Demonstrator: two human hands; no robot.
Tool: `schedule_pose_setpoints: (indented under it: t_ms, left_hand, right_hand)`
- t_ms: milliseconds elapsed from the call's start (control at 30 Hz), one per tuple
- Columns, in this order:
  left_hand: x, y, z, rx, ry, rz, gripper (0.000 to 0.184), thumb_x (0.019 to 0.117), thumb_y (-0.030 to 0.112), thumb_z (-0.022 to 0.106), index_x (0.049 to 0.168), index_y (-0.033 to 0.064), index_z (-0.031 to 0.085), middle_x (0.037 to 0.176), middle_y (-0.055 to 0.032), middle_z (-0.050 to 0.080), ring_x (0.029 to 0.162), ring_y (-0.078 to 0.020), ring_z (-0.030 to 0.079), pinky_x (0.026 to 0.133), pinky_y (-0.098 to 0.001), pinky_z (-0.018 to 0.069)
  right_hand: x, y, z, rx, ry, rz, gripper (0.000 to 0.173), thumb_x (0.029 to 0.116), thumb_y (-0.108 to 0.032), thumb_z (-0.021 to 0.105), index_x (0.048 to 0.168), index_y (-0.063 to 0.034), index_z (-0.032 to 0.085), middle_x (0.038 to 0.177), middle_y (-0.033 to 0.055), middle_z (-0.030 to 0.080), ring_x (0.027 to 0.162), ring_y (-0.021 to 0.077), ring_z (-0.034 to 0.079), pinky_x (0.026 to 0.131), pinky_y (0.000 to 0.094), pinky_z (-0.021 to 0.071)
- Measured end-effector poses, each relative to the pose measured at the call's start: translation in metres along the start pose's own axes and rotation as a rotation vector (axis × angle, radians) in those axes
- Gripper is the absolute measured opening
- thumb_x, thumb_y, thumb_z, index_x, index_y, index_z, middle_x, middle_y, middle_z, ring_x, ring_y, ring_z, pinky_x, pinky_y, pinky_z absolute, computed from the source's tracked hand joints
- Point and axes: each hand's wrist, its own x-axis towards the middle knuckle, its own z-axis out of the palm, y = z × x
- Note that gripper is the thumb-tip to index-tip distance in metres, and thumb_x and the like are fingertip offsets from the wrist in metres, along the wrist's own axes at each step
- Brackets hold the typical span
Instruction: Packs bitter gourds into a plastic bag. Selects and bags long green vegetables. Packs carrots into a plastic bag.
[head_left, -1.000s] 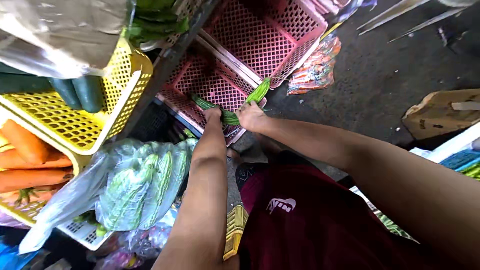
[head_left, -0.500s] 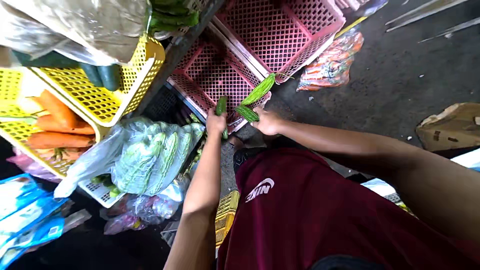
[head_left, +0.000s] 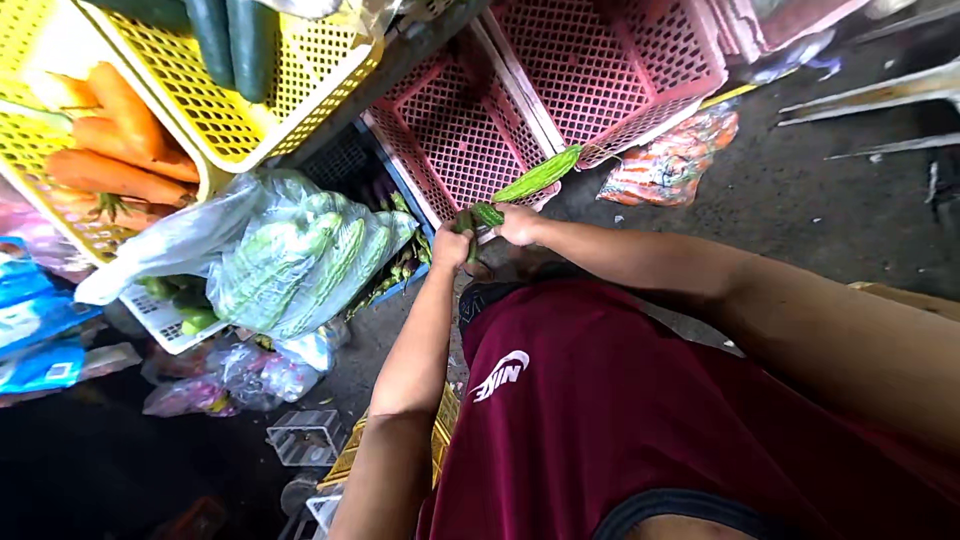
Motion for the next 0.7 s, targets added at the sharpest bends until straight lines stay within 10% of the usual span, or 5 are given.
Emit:
schedule_pose_setpoints:
  t_ms: [200, 300, 433, 567, 700]
  left_hand:
    - [-0.089, 0.020, -0.121, 0.262, 0.019, 0.401, 0.036, 0.0914, 0.017, 0.072, 0.127, 0.0199, 0.071, 0.112, -0.0092, 0.075, 0.093, -0.0260, 0.073, 0.081, -0.0566, 0.0592]
    - [-0.164, 0.044, -0.208, 0.187, -0.059, 0.727, 0.040, 0.0855, 0.018, 0.076, 0.125, 0.0204, 0.072, 0.117, 0.0030, 0.075, 0.101, -0.0108, 0.072, 0.088, -0.0400, 0.0615]
    - [-0.195, 0.047, -0.213, -0.615, -0.089, 1.015, 0.109, 0.0704, 0.050, 0.091, 0.156, 0.0174, 0.032, 0.148, -0.0049, 0.055, 0.131, -0.0258, 0.058, 0.108, -0.0458, 0.0526]
    - [-0.137, 0.037, -0.100, -0.818, 0.083, 0.680, 0.079, 0.0806, 0.017, 0.085, 0.147, 0.0090, 0.042, 0.118, -0.0114, 0.067, 0.091, -0.0241, 0.072, 0.078, -0.0428, 0.0645]
    - [-0.064, 0.018, -0.042, -0.638, -0.030, 0.125, 0.079, 0.0823, 0.004, 0.079, 0.146, 0.0034, 0.032, 0.106, -0.0221, 0.067, 0.079, -0.0304, 0.072, 0.069, -0.0452, 0.0641]
  right_hand:
    - [-0.005, 0.029, -0.014, 0.341, -0.012, 0.057, 0.052, 0.1035, -0.033, 0.062, 0.149, -0.0116, 0.047, 0.106, 0.0167, 0.068, 0.074, 0.0243, 0.066, 0.068, 0.0422, 0.0567]
    - [-0.002, 0.037, -0.018, 0.418, -0.028, 0.071, 0.048, 0.1045, -0.033, 0.061, 0.146, -0.0110, 0.049, 0.101, 0.0146, 0.069, 0.068, 0.0209, 0.063, 0.062, 0.0380, 0.0542]
    - [-0.005, 0.030, -0.020, 0.377, -0.009, 0.064, 0.050, 0.1048, -0.033, 0.061, 0.148, -0.0101, 0.048, 0.102, 0.0156, 0.069, 0.068, 0.0220, 0.063, 0.064, 0.0395, 0.0545]
    - [-0.007, 0.024, -0.014, 0.319, 0.054, 0.049, 0.058, 0.1019, -0.039, 0.063, 0.150, -0.0101, 0.046, 0.110, 0.0212, 0.069, 0.083, 0.0315, 0.070, 0.079, 0.0514, 0.0587]
    - [-0.017, 0.018, 0.001, 0.297, 0.097, 0.036, 0.060, 0.0999, -0.041, 0.064, 0.148, -0.0085, 0.047, 0.118, 0.0233, 0.068, 0.105, 0.0386, 0.069, 0.093, 0.0606, 0.0547]
